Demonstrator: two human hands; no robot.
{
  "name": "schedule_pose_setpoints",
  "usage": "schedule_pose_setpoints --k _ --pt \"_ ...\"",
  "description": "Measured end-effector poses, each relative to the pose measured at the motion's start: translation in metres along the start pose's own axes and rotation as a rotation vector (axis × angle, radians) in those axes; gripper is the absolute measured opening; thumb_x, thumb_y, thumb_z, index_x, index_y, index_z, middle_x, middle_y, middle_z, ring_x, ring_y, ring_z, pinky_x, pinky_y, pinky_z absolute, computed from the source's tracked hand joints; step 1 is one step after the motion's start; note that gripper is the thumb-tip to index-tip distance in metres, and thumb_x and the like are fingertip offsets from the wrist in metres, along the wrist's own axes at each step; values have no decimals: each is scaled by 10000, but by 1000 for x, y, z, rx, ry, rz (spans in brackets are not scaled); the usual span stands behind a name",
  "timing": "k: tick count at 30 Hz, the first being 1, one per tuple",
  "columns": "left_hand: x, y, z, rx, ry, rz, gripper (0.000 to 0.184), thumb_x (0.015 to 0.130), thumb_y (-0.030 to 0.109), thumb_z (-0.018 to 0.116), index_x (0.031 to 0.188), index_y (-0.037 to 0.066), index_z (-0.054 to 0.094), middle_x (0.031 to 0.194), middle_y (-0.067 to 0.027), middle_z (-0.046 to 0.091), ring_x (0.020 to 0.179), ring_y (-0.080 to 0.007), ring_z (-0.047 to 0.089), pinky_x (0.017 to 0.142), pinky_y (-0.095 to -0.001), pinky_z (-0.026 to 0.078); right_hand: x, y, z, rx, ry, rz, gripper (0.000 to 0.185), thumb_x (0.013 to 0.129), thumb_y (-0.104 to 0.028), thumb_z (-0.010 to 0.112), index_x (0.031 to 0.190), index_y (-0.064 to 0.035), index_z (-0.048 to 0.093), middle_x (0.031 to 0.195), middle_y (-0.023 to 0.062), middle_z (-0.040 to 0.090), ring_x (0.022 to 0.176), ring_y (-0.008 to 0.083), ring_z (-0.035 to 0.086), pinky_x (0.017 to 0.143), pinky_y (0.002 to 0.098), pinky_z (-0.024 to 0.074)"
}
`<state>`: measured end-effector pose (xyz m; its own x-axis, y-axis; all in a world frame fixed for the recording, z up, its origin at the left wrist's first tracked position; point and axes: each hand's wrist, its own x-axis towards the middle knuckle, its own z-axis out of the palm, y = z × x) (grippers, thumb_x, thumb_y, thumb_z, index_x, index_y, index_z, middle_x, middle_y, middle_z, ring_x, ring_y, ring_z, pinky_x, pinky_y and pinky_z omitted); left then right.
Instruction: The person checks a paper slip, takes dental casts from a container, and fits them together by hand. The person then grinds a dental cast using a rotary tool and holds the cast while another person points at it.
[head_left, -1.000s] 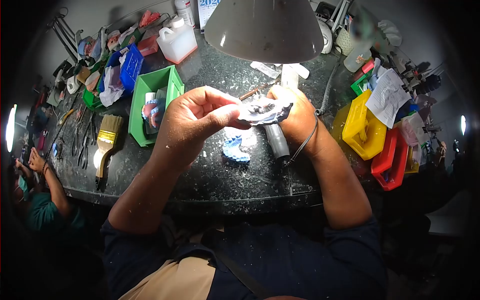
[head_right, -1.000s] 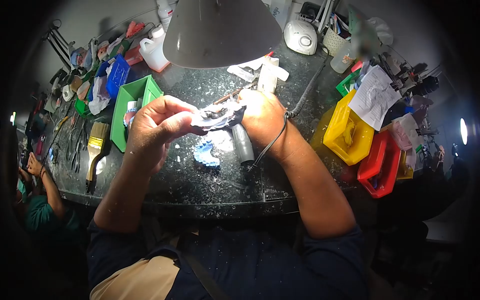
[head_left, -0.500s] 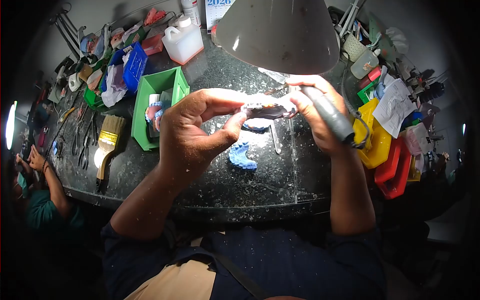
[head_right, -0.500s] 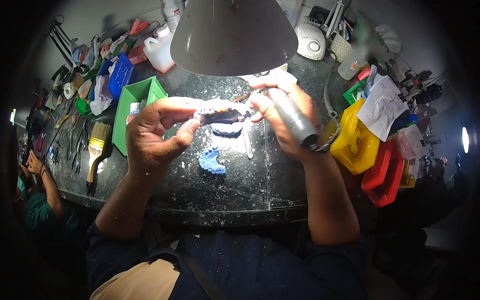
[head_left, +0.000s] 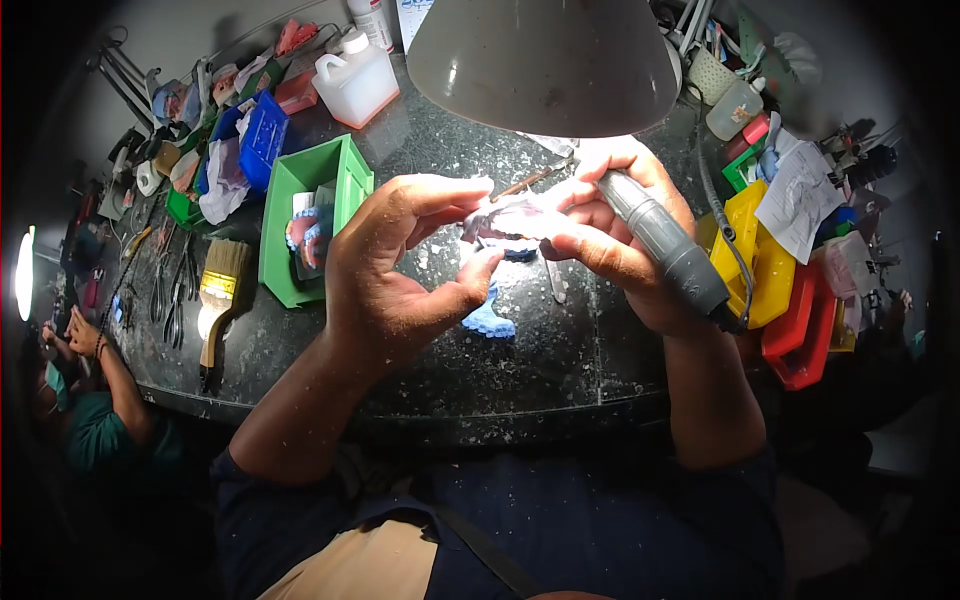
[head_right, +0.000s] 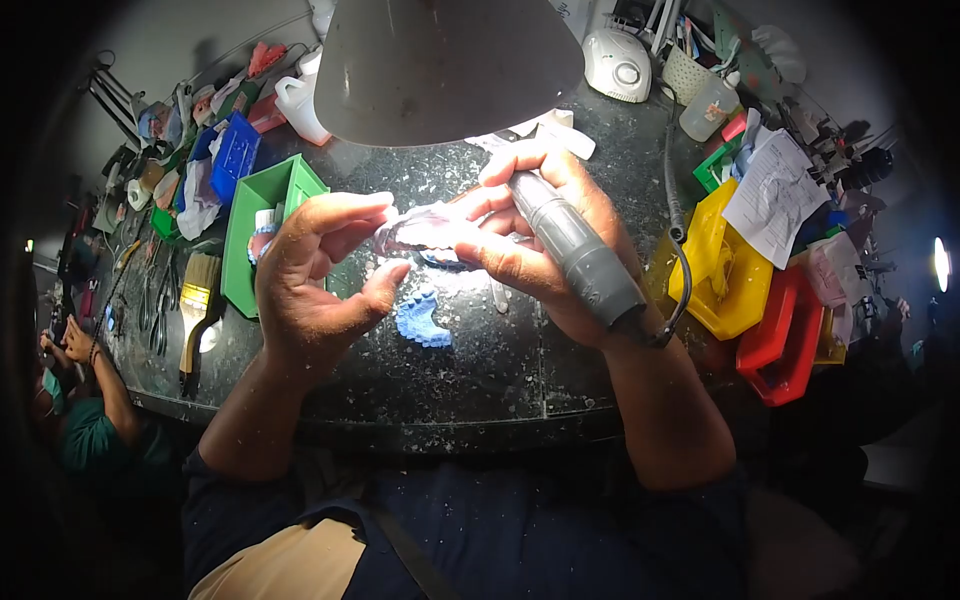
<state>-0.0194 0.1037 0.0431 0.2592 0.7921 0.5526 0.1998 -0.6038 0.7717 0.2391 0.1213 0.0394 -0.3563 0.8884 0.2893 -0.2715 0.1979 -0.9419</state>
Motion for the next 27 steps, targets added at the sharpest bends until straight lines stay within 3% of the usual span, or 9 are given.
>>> schedule_pose_setpoints --k 4,10,13,16,20,21,24,27 --pt "1 -3 -3 63 -63 24 472 846 -17 904 1266 -21 688 1235 -117 690 1207 -207 713 1099 -363 571 0 8 -1 -206 -14 -126 539 926 -17 864 1326 -21 503 1209 152 709 1076 178 726 936 354 651" --pt "-1 -4 -5 126 -110 -57 465 838 -12 917 1246 -27 695 1220 -116 694 1182 -193 712 1077 -352 577 -3 3 14 -207 47 -85 544 912 -9 878 1311 -22 509 1176 137 725 1101 173 734 948 345 654" --pt "-2 -8 -5 105 -110 -42 442 856 -18 901 1245 -31 693 1220 -114 689 1170 -191 711 1071 -345 576 -4 1 14 -218 17 -83 526 922 26 836 1311 -51 491 1211 120 636 1145 187 704 934 317 641" --pt "-3 -9 -5 74 -97 -71 411 874 -26 883 1237 -31 691 1224 -114 680 1177 -198 706 1067 -343 572 -5 -1 16 -202 47 -5 524 925 27 829 1322 -47 496 1210 128 653 1128 188 713 923 315 642" --pt "-6 -11 1 -6 -67 -139 383 915 -41 836 1248 -29 645 1269 -121 653 1226 -205 670 1108 -359 530 -1 6 7 -428 28 -87 518 905 -74 900 1292 -39 556 1091 91 718 968 116 720 827 270 616" --pt "-8 -15 1 0 -65 -133 382 921 -52 822 1256 -28 642 1257 -118 667 1204 -197 680 1086 -347 536 2 11 2 -564 29 -330 548 866 -123 945 1273 -46 585 1052 58 724 939 103 706 826 275 607" --pt "-11 -23 3 -33 -5 -166 369 949 -35 819 1272 -21 639 1228 -93 700 1139 -167 695 1046 -318 533 5 22 2 -295 23 -265 538 857 -153 939 1258 -61 593 991 31 704 888 91 691 811 282 594" --pt "-10 -30 4 33 -19 -107 390 961 -48 804 1315 -27 641 1259 -106 699 1142 -173 687 1049 -323 530 2 12 4 -316 38 -192 463 883 -149 877 1226 -52 581 959 61 684 839 123 686 766 306 592"
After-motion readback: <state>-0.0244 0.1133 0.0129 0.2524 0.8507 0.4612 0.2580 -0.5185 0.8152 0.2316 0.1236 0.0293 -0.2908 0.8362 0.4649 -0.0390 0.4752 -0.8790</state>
